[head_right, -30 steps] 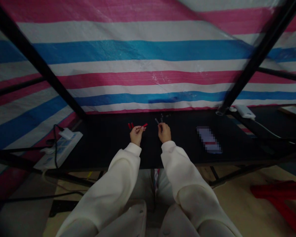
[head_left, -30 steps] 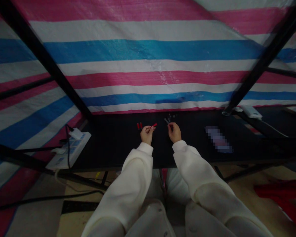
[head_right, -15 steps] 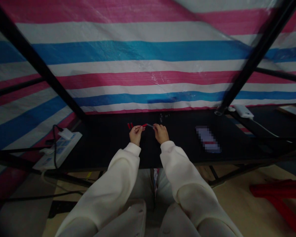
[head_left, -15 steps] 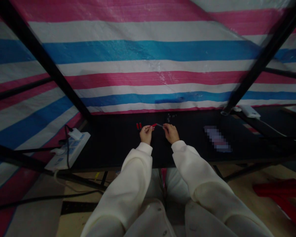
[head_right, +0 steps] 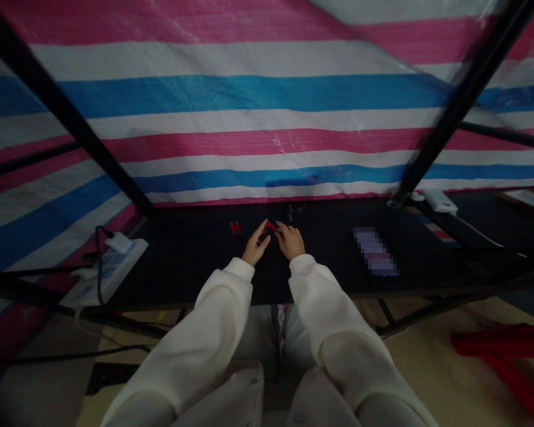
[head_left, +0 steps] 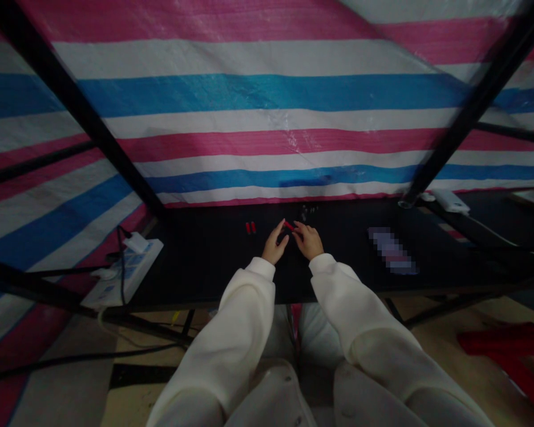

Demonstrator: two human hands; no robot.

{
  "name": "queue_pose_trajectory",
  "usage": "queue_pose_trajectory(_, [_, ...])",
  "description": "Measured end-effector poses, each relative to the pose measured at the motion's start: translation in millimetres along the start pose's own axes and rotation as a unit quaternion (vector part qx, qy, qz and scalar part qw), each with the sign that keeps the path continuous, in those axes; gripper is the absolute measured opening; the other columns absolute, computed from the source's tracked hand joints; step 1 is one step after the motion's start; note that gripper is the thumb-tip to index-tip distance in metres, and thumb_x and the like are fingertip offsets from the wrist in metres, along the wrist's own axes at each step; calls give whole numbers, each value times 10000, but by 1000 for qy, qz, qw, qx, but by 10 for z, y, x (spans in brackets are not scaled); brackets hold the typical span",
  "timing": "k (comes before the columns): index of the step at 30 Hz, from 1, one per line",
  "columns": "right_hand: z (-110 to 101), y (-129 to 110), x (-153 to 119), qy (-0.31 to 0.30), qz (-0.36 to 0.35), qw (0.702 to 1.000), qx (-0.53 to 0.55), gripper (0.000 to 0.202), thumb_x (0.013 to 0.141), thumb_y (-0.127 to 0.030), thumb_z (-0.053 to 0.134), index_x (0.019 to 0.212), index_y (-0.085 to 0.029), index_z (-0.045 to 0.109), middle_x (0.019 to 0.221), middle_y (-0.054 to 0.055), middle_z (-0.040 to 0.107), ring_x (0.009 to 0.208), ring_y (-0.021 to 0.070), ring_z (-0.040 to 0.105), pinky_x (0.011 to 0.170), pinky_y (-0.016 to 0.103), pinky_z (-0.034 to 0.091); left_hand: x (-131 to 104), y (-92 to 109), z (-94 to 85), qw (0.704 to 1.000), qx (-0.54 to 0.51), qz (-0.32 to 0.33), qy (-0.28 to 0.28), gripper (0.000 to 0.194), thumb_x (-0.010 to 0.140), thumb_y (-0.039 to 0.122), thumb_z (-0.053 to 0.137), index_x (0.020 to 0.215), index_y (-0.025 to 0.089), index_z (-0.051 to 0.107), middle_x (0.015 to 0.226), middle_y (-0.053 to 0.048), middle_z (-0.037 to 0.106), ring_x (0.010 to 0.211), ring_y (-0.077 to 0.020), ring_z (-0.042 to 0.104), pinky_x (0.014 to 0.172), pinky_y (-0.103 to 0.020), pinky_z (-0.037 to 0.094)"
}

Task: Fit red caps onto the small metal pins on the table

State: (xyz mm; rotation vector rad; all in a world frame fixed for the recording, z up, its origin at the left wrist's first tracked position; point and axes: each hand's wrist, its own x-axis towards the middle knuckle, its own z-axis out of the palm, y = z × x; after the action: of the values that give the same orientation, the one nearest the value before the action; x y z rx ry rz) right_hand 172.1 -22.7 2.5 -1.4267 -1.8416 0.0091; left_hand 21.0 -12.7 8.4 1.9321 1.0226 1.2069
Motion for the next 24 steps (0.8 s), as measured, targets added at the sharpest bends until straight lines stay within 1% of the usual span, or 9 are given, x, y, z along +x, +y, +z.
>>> queue_pose_trajectory(2, [21, 25, -3, -8, -3, 1000, -4, 374, 852, -273, 434, 1214, -186, 470, 972, 66, 640, 908, 187, 537, 831, 320, 362, 3, 16, -14, 999, 25, 27, -6, 504, 817, 276, 467, 1308, 251, 353, 1316, -88, 425, 1119, -197, 483, 816, -320, 461])
queue_pose_trajectory(4, [41, 55, -4, -11, -1, 1000, -9, 334, 851, -279, 437, 1164, -200, 524, 982, 66, 634, 899, 183, 540, 829, 317, 362, 4, 50, -21, 997, 56, 57, -11, 460, 828, 274, 447, 1283, 245, 392, 1299, -81, 442, 1135, -186, 464, 871, -333, 435])
queue_pose_trajectory(6, [57, 85, -3, -9, 13, 1000, -12, 298, 850, -282, 438, 1105, -203, 571, 977, 69, 633, 887, 182, 544, 820, 317, 365, 1, 100, -18, 993, 86, 82, -6, 432, 837, 268, 431, 1268, 236, 414, 1277, -78, 461, 1149, -174, 446, 919, -339, 405])
queue_pose_trajectory(9, [66, 117, 1, -2, 34, 999, -8, 272, 846, -280, 440, 1053, -200, 597, 933, 60, 645, 862, 181, 549, 802, 315, 368, -2, 190, -1, 986, 130, 104, 6, 404, 849, 253, 414, 1252, 235, 436, 1245, -68, 483, 1153, -158, 435, 976, -342, 356])
queue_pose_trajectory(13, [47, 121, 2, 18, 35, 999, 9, 244, 839, -270, 446, 1011, -201, 606, 904, 42, 653, 829, 172, 558, 784, 305, 368, 55, 310, -6, 976, 184, 113, 16, 364, 855, 262, 411, 1212, 244, 481, 1192, -59, 514, 1118, -157, 458, 981, -348, 352])
queue_pose_trajectory(16, [27, 112, 1, 34, 38, 999, 21, 246, 846, -274, 432, 999, -197, 607, 902, 41, 655, 824, 168, 564, 768, 296, 370, 184, 384, -57, 969, 208, 134, 8, 304, 844, 264, 439, 1121, 226, 559, 1145, -65, 537, 1084, -171, 475, 958, -362, 368])
queue_pose_trajectory(19, [28, 120, 6, 43, 46, 998, 28, 250, 851, -296, 425, 981, -191, 611, 899, 43, 658, 819, 169, 569, 760, 296, 373, 381, 449, -133, 961, 225, 160, -26, 226, 817, 238, 484, 986, 199, 627, 1098, -71, 556, 1030, -178, 494, 922, -364, 389])
queue_pose_trajectory(24, [60, 146, 23, 46, 39, 997, 49, 260, 842, -320, 442, 1003, -204, 610, 940, 43, 658, 831, 174, 571, 759, 304, 387, 724, 548, -248, 942, 257, 172, -129, 103, 722, 211, 602, 806, 190, 658, 1023, -51, 578, 981, -182, 508, 898, -359, 392])
